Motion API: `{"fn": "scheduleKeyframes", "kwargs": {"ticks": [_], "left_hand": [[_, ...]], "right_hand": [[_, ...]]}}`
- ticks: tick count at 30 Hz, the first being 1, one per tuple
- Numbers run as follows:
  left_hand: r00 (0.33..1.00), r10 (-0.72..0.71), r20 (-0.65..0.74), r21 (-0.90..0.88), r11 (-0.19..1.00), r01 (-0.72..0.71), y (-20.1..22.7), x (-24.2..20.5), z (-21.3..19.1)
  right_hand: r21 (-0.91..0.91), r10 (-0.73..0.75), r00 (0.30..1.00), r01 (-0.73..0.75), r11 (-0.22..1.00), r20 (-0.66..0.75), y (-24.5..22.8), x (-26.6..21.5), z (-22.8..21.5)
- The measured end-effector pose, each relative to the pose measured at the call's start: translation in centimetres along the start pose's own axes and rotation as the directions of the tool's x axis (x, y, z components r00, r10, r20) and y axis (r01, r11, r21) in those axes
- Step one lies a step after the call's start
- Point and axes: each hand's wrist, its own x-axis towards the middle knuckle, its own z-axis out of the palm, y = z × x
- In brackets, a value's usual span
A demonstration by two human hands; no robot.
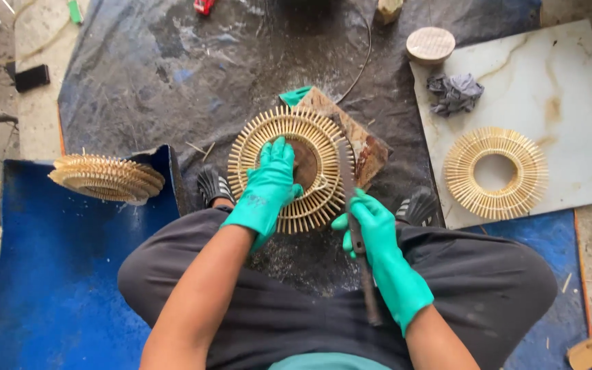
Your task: Sanding the edges and spokes of circular wooden furniture components using a file.
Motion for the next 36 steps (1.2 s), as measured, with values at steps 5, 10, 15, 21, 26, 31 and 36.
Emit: {"fn": "scheduleKeyframes", "kwargs": {"ticks": [5, 10, 15, 21, 26, 31, 36], "left_hand": [[0.998, 0.039, -0.044, 0.010, 0.999, -0.039, -0.3, 1.0, -0.3], [0.999, 0.029, -0.034, -0.002, 1.000, -0.029, 0.6, 0.2, -0.9], [0.999, 0.045, -0.003, 0.015, 0.999, -0.045, 0.5, -0.8, -1.4], [0.985, 0.105, -0.139, 0.182, 0.980, -0.079, -1.9, 3.6, 2.9], [0.957, -0.016, -0.290, -0.017, 1.000, 0.011, 0.6, 1.6, 1.5], [0.983, -0.028, -0.182, -0.088, 0.996, 0.012, 1.0, 0.6, -0.2], [0.996, 0.009, -0.089, -0.059, 0.998, -0.014, 1.4, 1.0, -2.7]], "right_hand": [[-0.002, 0.028, 1.000, -0.028, 1.000, -0.009, -0.2, -1.5, -0.9], [0.048, 0.079, 0.992, -0.075, 0.996, -0.097, 1.4, -3.1, -3.2], [0.052, 0.073, 0.995, -0.069, 0.996, -0.073, 2.4, -3.0, -3.4], [0.000, 0.023, 0.999, -0.023, 1.000, -0.048, 1.2, -3.0, -3.3], [-0.003, -0.040, 0.995, 0.040, 0.999, -0.087, -1.4, -1.9, -1.7], [0.018, 0.000, 0.996, 0.002, 1.000, -0.093, -1.5, 0.5, -0.4], [-0.003, 0.025, 0.999, -0.025, 1.000, -0.048, -0.5, 1.8, -1.2]]}}
